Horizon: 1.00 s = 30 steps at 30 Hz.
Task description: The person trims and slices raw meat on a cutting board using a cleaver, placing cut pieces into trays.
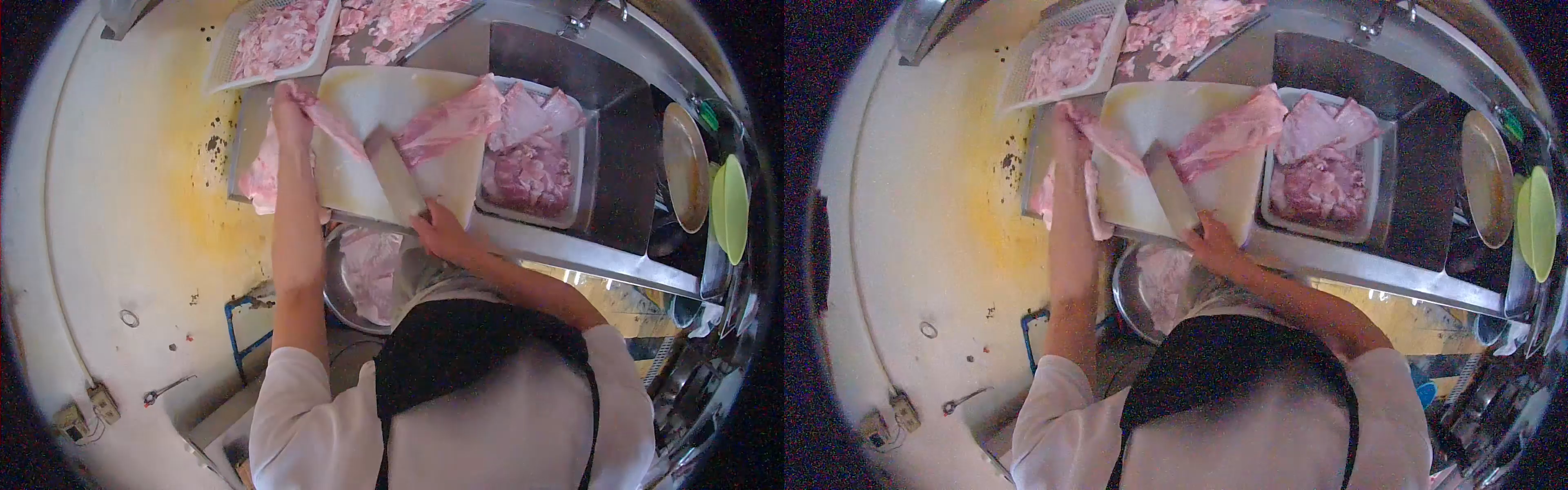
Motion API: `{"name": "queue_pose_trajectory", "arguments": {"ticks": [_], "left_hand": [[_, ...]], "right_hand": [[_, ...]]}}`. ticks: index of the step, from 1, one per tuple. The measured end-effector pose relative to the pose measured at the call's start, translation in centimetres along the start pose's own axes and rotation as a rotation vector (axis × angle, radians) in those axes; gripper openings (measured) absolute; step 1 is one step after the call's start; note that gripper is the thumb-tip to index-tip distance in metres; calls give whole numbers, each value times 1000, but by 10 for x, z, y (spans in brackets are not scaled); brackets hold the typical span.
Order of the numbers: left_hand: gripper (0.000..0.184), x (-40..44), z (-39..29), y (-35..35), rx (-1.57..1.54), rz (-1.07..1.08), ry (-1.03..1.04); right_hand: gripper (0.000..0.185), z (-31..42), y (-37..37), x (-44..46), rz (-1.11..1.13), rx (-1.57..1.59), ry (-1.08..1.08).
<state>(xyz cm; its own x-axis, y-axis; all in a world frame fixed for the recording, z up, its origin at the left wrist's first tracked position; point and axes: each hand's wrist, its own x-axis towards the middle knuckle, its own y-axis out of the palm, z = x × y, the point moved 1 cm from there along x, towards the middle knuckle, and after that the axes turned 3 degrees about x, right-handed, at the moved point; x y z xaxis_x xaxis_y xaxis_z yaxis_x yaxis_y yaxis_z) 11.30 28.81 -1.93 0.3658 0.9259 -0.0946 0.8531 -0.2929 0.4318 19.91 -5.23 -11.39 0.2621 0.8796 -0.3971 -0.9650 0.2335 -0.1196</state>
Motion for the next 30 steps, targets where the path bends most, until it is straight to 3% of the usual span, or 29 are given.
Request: {"name": "queue_pose_trajectory", "arguments": {"ticks": [2,5,8,11,14,16,18,20,21,23,25,27,28,30], "left_hand": [[23,-16,-21,-8,-14,-6,3],[25,-24,-29,-24,-61,19,-1],[25,-42,-35,-11,-41,5,5],[25,-40,-37,-14,-23,60,61],[24,-37,-65,-22,109,85,158],[22,-39,-92,-28,204,20,291],[17,-45,-120,-29,100,-61,306],[15,-43,-119,-36,293,-101,259],[15,-38,-114,-41,392,-122,237],[26,-14,-62,-78,1705,268,902],[43,-44,-9,-14,1766,161,442],[50,-59,57,17,1517,461,693],[49,-58,106,32,1371,461,566],[55,-96,114,111,1597,669,584]], "right_hand": [[45,43,-22,-39,89,178,162],[41,40,-19,-9,-107,57,-56],[28,84,-13,31,-124,358,-36],[27,75,12,65,-183,287,-11],[39,28,29,47,-169,-256,-235],[41,9,10,16,62,-124,-63],[43,16,-28,-23,203,19,65],[38,20,-66,-52,164,101,112],[32,11,-79,-63,105,114,121],[29,-13,-101,-79,-146,203,124],[27,-7,-125,-87,-297,229,105],[26,-4,-141,-85,-401,252,71],[26,-3,-145,-82,-427,262,47],[26,-2,-147,-77,-463,293,27]]}}
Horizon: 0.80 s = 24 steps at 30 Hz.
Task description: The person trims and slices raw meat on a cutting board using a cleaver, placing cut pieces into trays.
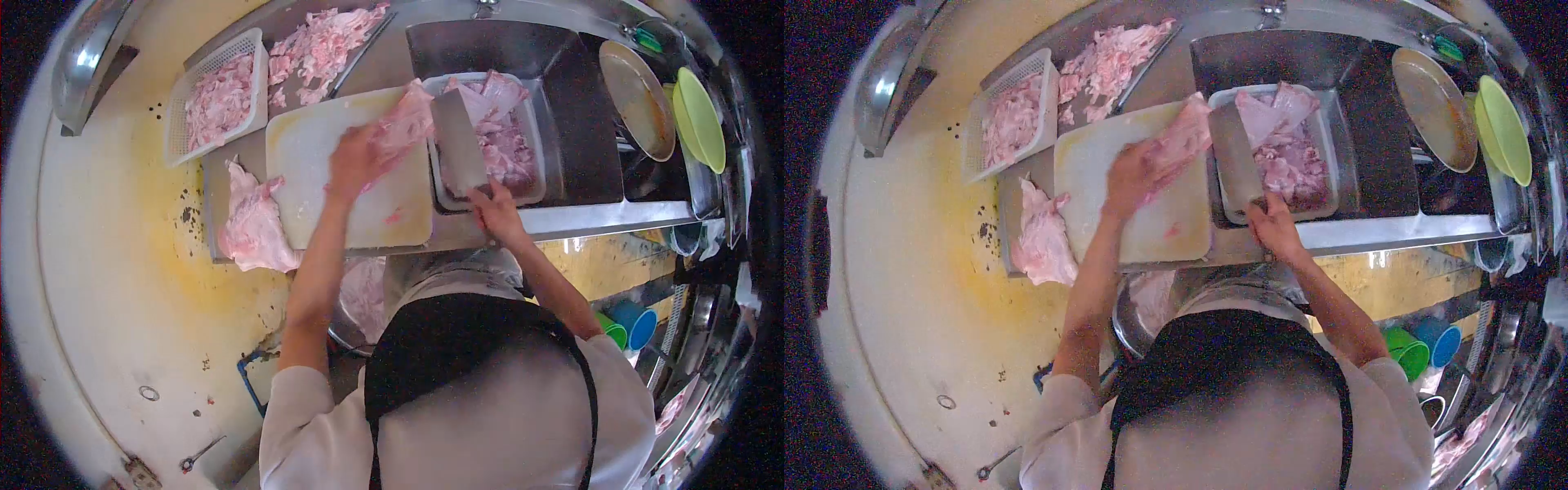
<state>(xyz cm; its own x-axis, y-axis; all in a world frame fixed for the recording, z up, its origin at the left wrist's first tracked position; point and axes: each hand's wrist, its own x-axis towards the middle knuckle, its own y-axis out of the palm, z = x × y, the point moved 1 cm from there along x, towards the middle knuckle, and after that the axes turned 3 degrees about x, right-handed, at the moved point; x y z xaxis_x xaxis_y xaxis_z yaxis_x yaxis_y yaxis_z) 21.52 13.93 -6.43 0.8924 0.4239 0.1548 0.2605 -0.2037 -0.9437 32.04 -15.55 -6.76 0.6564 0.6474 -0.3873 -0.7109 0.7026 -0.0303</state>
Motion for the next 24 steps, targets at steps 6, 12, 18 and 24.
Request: {"name": "queue_pose_trajectory", "arguments": {"ticks": [6,12,18,24], "left_hand": [[44,37,-34,48,170,-38,82],[26,46,-19,42,-79,129,39],[22,48,4,48,-68,124,29],[24,56,-59,40,84,-23,-5]], "right_hand": [[26,-16,14,-1,44,97,-12],[34,-32,21,7,78,162,-7],[29,-26,52,45,-49,353,-107],[26,-1,50,10,-184,339,-8]]}}
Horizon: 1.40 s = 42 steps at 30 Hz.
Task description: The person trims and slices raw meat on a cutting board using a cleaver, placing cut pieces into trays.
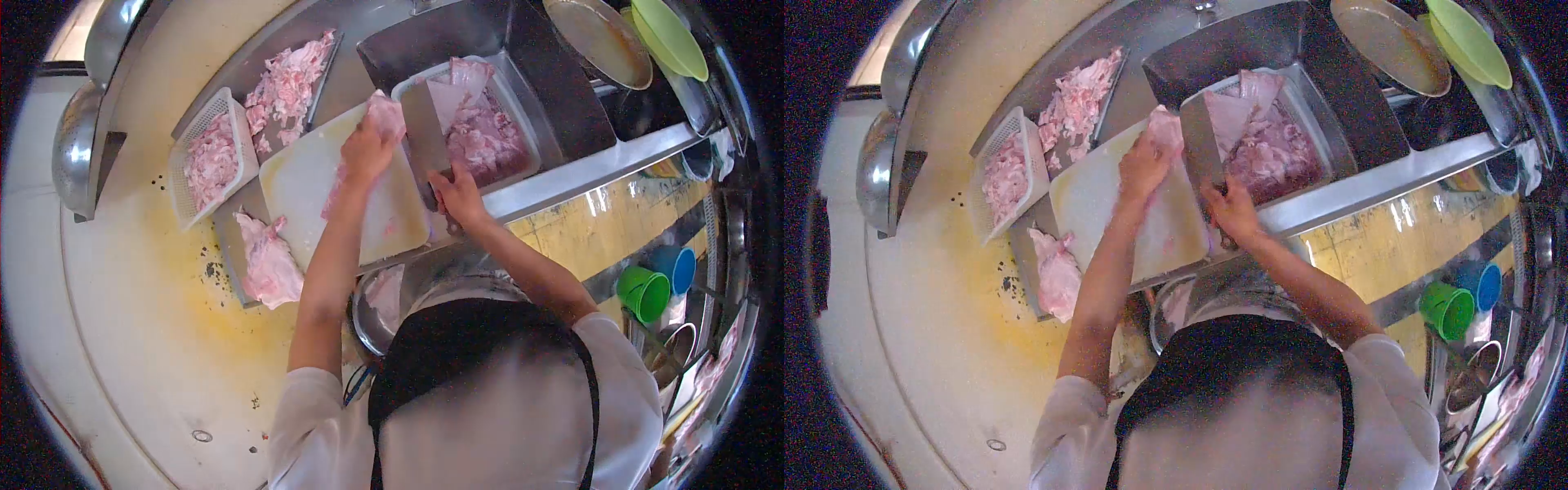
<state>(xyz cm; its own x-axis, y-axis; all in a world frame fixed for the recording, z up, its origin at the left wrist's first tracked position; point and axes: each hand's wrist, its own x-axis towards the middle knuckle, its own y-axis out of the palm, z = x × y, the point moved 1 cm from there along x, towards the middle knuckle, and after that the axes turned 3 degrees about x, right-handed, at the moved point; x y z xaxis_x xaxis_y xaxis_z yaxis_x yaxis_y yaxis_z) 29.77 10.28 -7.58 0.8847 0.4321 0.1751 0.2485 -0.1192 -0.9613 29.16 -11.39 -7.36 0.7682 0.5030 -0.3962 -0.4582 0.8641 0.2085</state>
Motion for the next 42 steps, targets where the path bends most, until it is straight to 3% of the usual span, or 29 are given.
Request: {"name": "queue_pose_trajectory", "arguments": {"ticks": [4,7,10,14,19,20,23,26,32,35,38,42], "left_hand": [[27,10,-3,13,95,76,139],[21,7,5,-7,-157,193,185],[15,13,27,-2,-397,303,57],[13,17,28,-3,-427,273,107],[15,19,41,5,-458,195,158],[15,19,44,2,-487,208,110],[17,19,60,-3,-538,233,10],[19,23,74,12,-518,228,-16],[21,21,62,5,-583,283,-112],[21,17,67,-5,-782,259,-240],[21,8,75,-24,-1060,186,-385],[20,0,57,-44,-1235,128,-487]], "right_hand": [[22,-20,-7,-25,1,-65,7],[27,-32,-4,-32,44,-108,-40],[29,-30,3,-20,64,-166,-158],[28,-12,15,20,91,-274,-97],[29,-30,21,-34,139,-90,-101],[29,-40,16,-52,170,-78,-99],[28,-26,0,-79,208,-170,183],[27,-23,3,-49,124,-151,-50],[33,-32,33,31,144,-145,-87],[33,-76,24,-16,234,-194,-66],[27,-30,3,-67,334,-119,204],[30,-17,3,-24,262,-263,68]]}}
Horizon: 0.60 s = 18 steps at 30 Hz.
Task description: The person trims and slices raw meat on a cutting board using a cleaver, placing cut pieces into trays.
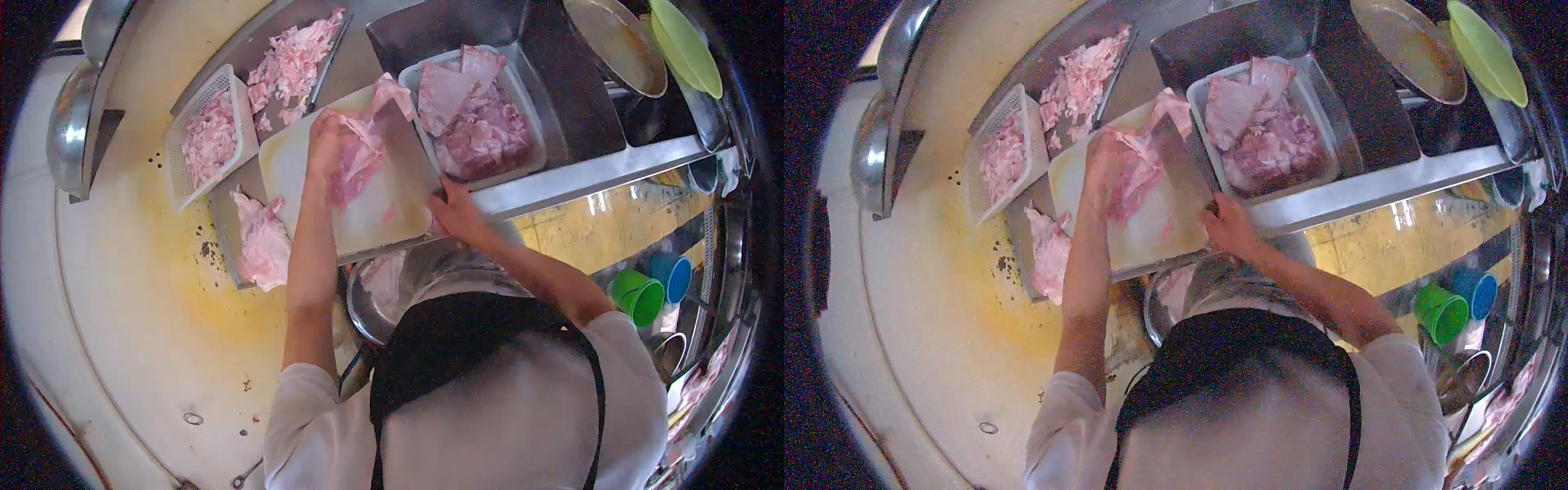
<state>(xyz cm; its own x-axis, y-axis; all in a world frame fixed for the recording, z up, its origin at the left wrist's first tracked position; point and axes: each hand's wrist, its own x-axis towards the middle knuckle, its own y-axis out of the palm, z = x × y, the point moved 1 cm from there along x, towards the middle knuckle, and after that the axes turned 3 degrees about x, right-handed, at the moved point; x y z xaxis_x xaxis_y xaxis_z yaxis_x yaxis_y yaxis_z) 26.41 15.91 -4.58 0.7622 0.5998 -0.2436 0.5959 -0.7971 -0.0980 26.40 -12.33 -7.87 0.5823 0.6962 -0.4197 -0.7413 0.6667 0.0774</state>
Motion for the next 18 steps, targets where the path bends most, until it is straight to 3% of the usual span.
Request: {"name": "queue_pose_trajectory", "arguments": {"ticks": [2,5,8,11,13,14,17,18], "left_hand": [[18,-3,2,5,-73,-4,-30],[15,7,17,-5,-26,15,-23],[13,0,7,-3,-35,-8,18],[11,4,10,-33,-217,10,68],[7,-3,4,-41,97,-42,22],[8,-10,1,-42,254,-64,1],[16,-38,14,-11,892,38,396],[19,-39,23,-7,1045,47,414]], "right_hand": [[31,-3,1,43,-4,-119,-83],[32,-6,3,83,90,-10,-226],[35,-19,-3,61,67,-278,-222],[34,-5,-32,-6,287,-197,33],[36,9,-46,-25,354,-54,184],[38,6,-48,-24,285,-59,154],[43,2,-49,-15,146,-24,59],[45,3,-47,-13,145,24,39]]}}
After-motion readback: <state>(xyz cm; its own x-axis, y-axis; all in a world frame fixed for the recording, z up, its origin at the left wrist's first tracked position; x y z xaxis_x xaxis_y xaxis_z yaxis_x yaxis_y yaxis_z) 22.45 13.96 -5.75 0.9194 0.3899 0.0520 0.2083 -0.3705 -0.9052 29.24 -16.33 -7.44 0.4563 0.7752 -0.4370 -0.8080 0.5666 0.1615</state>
